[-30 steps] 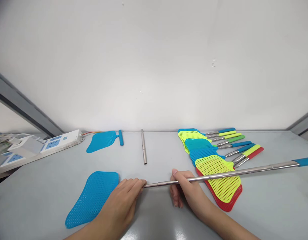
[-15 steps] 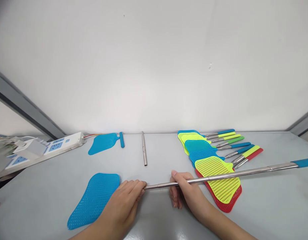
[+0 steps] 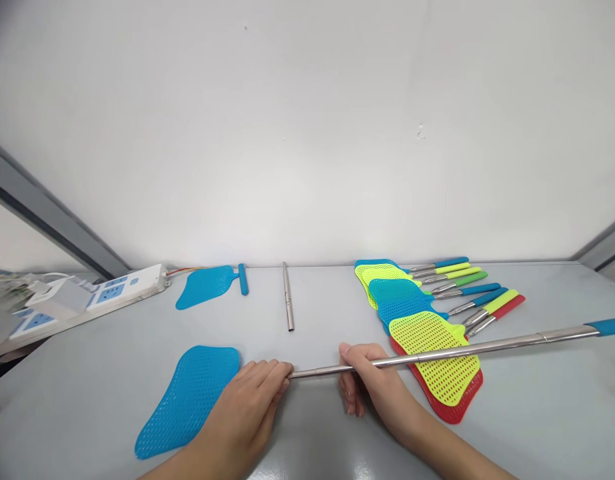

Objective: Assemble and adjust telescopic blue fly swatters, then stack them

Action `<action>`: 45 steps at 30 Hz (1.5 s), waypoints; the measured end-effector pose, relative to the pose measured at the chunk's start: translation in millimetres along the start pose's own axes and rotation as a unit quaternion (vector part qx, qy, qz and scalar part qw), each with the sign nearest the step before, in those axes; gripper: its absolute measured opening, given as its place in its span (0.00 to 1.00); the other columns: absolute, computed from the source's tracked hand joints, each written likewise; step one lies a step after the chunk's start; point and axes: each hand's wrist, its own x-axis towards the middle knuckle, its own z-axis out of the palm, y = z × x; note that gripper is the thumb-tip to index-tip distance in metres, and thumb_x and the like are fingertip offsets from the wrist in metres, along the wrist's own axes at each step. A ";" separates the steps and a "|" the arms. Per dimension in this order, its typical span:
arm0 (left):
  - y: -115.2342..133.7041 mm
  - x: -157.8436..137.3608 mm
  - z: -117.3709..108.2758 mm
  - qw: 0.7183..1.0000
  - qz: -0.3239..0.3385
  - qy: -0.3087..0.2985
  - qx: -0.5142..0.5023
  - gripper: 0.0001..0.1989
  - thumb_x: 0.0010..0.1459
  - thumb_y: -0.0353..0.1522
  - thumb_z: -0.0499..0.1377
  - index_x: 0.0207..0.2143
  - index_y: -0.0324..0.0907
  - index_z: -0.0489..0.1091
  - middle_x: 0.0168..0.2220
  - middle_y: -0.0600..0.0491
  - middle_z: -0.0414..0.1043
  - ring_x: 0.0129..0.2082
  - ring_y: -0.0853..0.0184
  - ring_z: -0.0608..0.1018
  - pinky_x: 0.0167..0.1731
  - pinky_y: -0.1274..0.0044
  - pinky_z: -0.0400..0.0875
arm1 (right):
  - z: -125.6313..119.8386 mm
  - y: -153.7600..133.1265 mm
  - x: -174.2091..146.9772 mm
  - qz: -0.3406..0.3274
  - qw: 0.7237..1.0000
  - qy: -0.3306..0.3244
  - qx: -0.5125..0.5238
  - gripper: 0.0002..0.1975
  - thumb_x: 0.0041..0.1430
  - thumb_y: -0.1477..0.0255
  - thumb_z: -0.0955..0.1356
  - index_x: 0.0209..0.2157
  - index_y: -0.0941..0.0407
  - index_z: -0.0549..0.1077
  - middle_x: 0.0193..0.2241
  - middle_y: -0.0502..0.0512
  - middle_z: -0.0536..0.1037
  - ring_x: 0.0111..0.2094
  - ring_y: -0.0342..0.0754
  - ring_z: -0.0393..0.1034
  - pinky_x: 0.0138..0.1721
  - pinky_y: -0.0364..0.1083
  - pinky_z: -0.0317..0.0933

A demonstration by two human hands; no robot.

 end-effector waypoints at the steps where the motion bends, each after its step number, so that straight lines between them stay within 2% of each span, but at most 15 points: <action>1: 0.1 0.0 0.0 1.000 0.000 -0.002 -0.001 0.12 0.54 0.22 0.42 0.35 0.42 0.60 0.30 0.53 0.64 0.28 0.67 0.64 0.31 0.74 0.57 | 0.0 -0.2 -0.1 0.001 1.000 -0.003 0.000 0.23 0.55 0.61 0.58 0.11 0.58 0.60 0.09 0.50 0.62 0.13 0.40 0.55 0.15 0.40 0.49; 30: 2.8 0.6 -4.6 1.000 0.007 0.001 0.012 0.10 0.55 0.24 0.42 0.32 0.41 0.60 0.29 0.53 0.64 0.27 0.67 0.64 0.28 0.75 0.57 | 0.5 -0.9 0.2 0.008 1.000 0.014 -0.023 0.24 0.54 0.59 0.57 0.11 0.58 0.59 0.09 0.49 0.62 0.12 0.40 0.55 0.15 0.41 0.49; 36: 3.0 1.1 -6.3 1.000 0.010 -0.005 0.008 0.11 0.56 0.24 0.40 0.31 0.41 0.60 0.29 0.53 0.64 0.26 0.67 0.64 0.28 0.75 0.57 | 0.9 0.0 0.3 0.001 1.000 0.011 -0.014 0.24 0.55 0.60 0.57 0.11 0.58 0.59 0.09 0.49 0.62 0.12 0.40 0.55 0.15 0.40 0.48; 45: 3.6 2.9 -8.3 1.000 -0.006 0.016 0.014 0.11 0.57 0.25 0.41 0.26 0.41 0.58 0.25 0.54 0.64 0.25 0.68 0.63 0.27 0.76 0.55 | 1.0 0.0 -1.0 0.007 1.000 0.002 0.012 0.23 0.55 0.61 0.58 0.11 0.58 0.60 0.09 0.50 0.62 0.13 0.40 0.55 0.16 0.41 0.48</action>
